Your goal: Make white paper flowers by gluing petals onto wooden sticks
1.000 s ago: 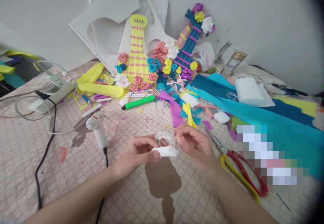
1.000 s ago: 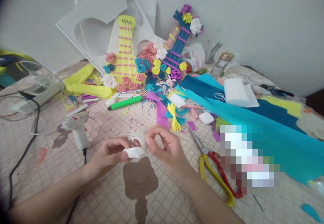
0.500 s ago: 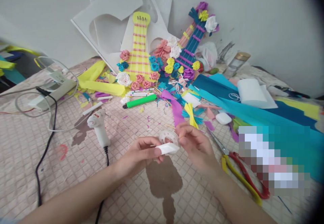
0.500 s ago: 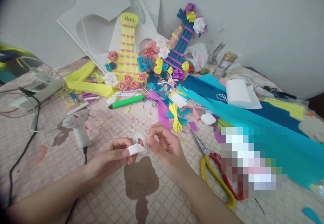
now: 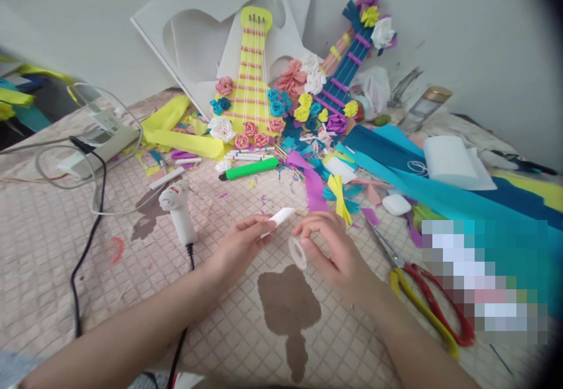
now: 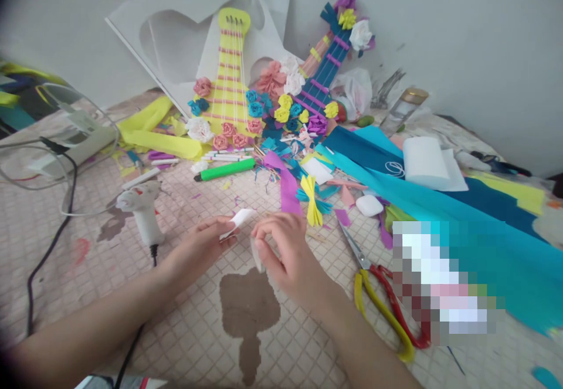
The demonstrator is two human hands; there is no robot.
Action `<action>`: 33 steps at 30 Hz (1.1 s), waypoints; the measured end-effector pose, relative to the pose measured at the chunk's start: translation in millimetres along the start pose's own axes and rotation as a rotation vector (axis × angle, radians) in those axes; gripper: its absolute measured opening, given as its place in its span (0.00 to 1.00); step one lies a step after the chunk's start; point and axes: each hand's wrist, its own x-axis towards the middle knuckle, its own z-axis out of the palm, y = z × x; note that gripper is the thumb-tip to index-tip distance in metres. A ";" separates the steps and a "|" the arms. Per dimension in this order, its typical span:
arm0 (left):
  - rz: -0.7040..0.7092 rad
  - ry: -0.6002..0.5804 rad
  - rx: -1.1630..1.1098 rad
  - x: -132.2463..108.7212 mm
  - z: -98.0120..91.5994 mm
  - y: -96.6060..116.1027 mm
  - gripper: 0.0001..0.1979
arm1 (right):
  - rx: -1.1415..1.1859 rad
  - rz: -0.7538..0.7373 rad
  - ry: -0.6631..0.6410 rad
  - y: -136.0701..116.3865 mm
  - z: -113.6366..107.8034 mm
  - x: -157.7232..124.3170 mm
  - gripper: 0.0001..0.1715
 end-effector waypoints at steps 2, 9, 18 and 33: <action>-0.002 0.003 0.003 1.3 -1.4 -0.5 0.05 | -0.066 0.002 -0.015 0.7 1.6 0.1 0.06; -0.006 0.043 0.024 3.3 -1.0 -0.1 0.07 | 0.034 0.112 -0.036 1.5 9.0 -0.6 0.06; 0.020 0.004 0.065 4.7 -2.5 0.5 0.06 | 0.104 -0.056 0.036 0.0 7.3 -0.3 0.04; 0.125 -0.088 0.321 6.5 -7.9 -2.4 0.06 | 0.290 0.225 -0.007 -1.0 16.2 2.5 0.08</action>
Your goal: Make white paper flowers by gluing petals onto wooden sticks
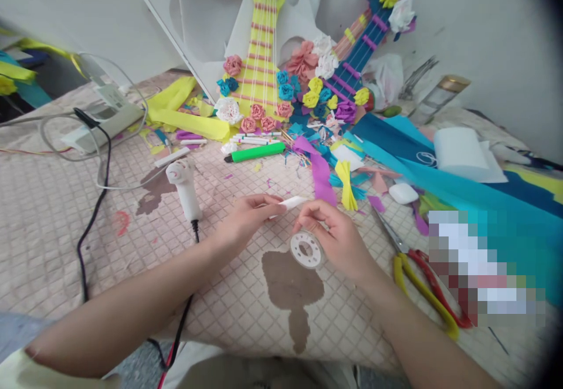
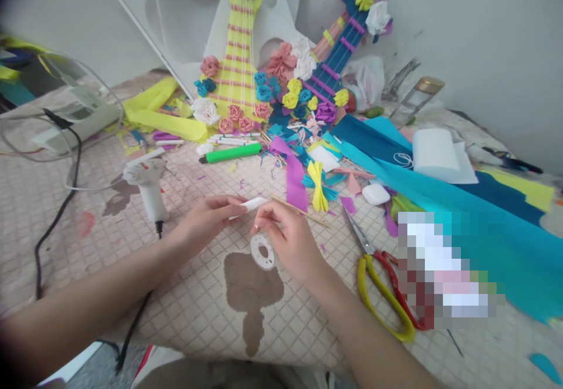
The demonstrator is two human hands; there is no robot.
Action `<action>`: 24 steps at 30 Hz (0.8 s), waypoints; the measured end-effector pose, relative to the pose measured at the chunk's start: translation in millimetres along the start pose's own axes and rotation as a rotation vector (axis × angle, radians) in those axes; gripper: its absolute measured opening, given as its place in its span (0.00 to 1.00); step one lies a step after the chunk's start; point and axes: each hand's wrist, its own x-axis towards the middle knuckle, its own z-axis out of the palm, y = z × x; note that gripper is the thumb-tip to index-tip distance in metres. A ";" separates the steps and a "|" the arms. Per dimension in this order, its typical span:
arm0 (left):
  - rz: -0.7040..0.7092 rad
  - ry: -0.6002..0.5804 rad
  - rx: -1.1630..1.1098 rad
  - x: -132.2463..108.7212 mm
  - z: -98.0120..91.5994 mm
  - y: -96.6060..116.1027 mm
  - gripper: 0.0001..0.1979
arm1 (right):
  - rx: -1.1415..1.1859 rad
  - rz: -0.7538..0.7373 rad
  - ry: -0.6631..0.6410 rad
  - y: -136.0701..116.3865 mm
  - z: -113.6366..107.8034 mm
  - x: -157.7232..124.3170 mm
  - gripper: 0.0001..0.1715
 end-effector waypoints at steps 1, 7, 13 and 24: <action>0.008 -0.012 0.033 0.2 -0.2 -0.9 0.06 | 0.009 -0.002 0.012 -0.1 0.4 0.1 0.07; -0.032 0.013 0.200 0.5 2.8 0.8 0.07 | -0.034 0.024 0.056 -0.7 3.6 -2.4 0.07; -0.010 0.000 0.228 -0.8 6.1 3.6 0.06 | -0.063 0.064 0.072 -2.3 8.4 -4.4 0.06; 0.017 -0.084 0.209 -4.0 7.0 4.7 0.05 | 0.005 0.104 0.073 4.4 9.6 -0.2 0.05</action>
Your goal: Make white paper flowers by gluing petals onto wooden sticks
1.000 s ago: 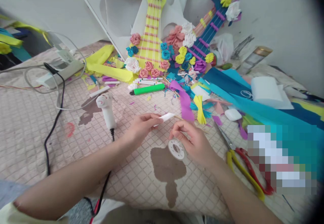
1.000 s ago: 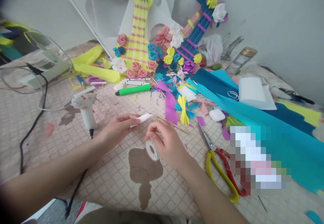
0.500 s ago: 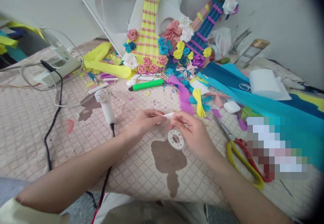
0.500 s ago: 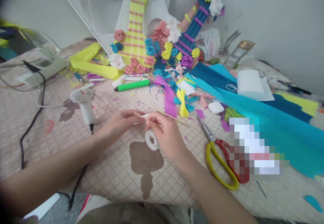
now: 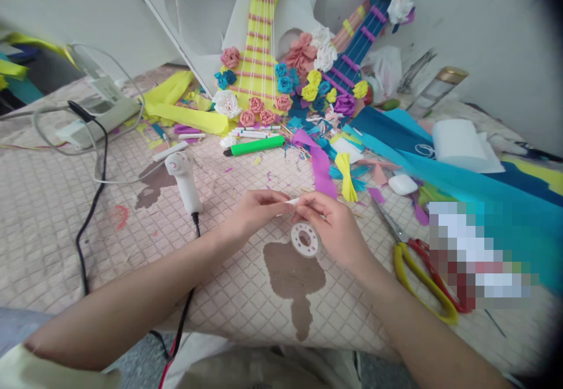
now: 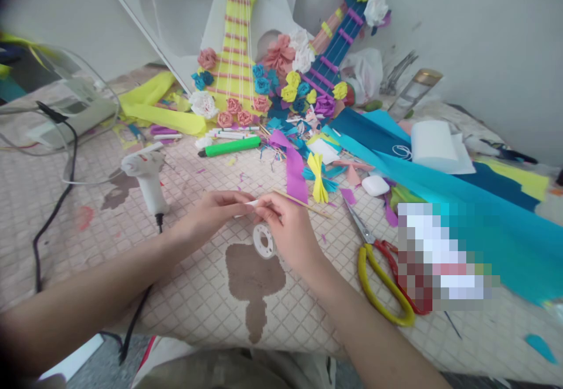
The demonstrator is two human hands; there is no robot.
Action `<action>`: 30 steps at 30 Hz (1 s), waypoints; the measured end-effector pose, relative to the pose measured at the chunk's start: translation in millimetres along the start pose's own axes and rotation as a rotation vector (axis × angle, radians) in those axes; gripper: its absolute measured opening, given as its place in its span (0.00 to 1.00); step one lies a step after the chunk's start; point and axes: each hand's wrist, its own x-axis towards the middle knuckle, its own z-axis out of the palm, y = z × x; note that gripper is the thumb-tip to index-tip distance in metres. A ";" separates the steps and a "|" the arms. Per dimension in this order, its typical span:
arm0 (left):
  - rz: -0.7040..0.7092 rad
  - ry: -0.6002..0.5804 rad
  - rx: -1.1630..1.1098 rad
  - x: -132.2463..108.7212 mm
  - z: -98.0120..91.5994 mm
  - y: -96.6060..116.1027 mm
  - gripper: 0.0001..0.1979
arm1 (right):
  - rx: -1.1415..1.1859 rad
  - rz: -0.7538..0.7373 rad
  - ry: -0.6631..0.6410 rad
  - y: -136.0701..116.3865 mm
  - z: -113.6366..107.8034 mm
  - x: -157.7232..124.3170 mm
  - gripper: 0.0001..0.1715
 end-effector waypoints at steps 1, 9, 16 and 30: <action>0.003 -0.003 -0.001 -0.3 -0.1 0.1 0.05 | 0.014 0.015 -0.001 0.3 -0.1 0.2 0.05; 0.000 -0.012 -0.020 -0.3 -1.4 -0.4 0.04 | 0.110 0.078 -0.012 1.8 0.3 0.0 0.05; -0.004 -0.007 -0.012 -0.9 -0.8 1.6 0.04 | 0.102 0.068 -0.010 1.3 0.0 1.2 0.05; -0.011 -0.002 -0.019 -2.3 0.3 2.9 0.04 | 0.056 0.019 0.030 -3.4 -1.6 0.0 0.04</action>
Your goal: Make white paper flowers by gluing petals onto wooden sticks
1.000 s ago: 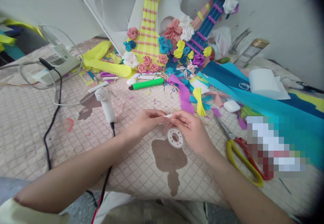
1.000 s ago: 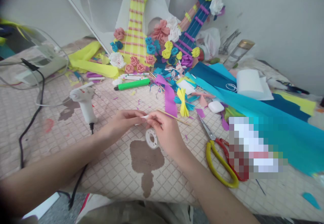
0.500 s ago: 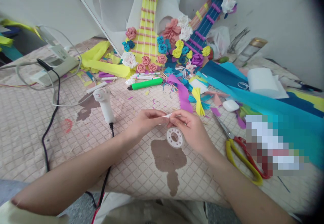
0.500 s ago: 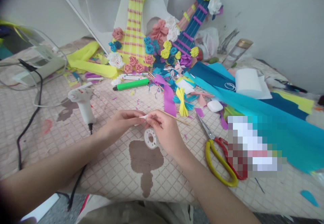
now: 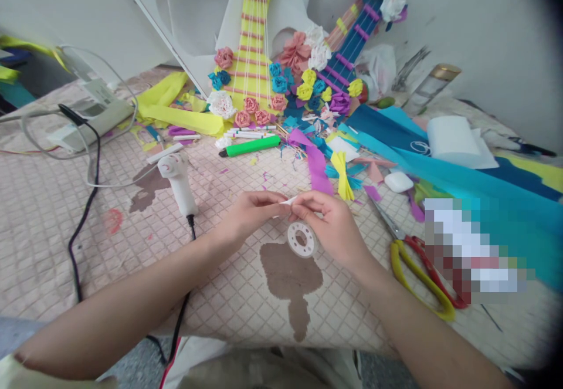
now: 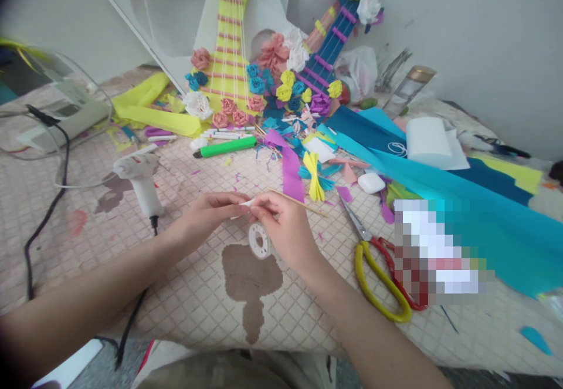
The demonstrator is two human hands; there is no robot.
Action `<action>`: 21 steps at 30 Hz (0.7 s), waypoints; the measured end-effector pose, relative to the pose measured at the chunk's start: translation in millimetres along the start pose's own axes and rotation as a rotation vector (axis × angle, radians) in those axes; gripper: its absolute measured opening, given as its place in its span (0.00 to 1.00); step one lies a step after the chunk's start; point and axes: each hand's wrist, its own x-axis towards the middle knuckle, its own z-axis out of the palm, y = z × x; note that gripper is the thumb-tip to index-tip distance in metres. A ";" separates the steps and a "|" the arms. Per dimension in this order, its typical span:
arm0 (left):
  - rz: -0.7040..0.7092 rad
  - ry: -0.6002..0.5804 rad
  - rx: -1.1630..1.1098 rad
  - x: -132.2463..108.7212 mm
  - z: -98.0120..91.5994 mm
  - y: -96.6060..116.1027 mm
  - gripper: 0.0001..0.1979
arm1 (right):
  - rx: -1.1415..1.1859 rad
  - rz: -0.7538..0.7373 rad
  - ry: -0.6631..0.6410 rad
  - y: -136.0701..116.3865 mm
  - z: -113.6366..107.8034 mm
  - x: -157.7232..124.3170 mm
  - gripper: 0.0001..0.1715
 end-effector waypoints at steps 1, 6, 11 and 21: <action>0.002 0.000 -0.001 0.1 -0.1 -0.1 0.04 | -0.003 -0.003 0.007 -0.2 0.1 0.0 0.04; 0.007 -0.015 0.005 1.4 -1.8 -2.7 0.04 | 0.011 -0.004 0.042 0.2 1.2 -0.6 0.02; 0.000 -0.029 -0.002 1.8 -2.5 -3.3 0.04 | 0.064 0.067 0.068 3.0 1.9 -2.0 0.06; -0.020 -0.046 -0.092 -1.6 -0.2 -0.1 0.06 | 0.181 0.091 0.062 0.6 2.8 -2.1 0.11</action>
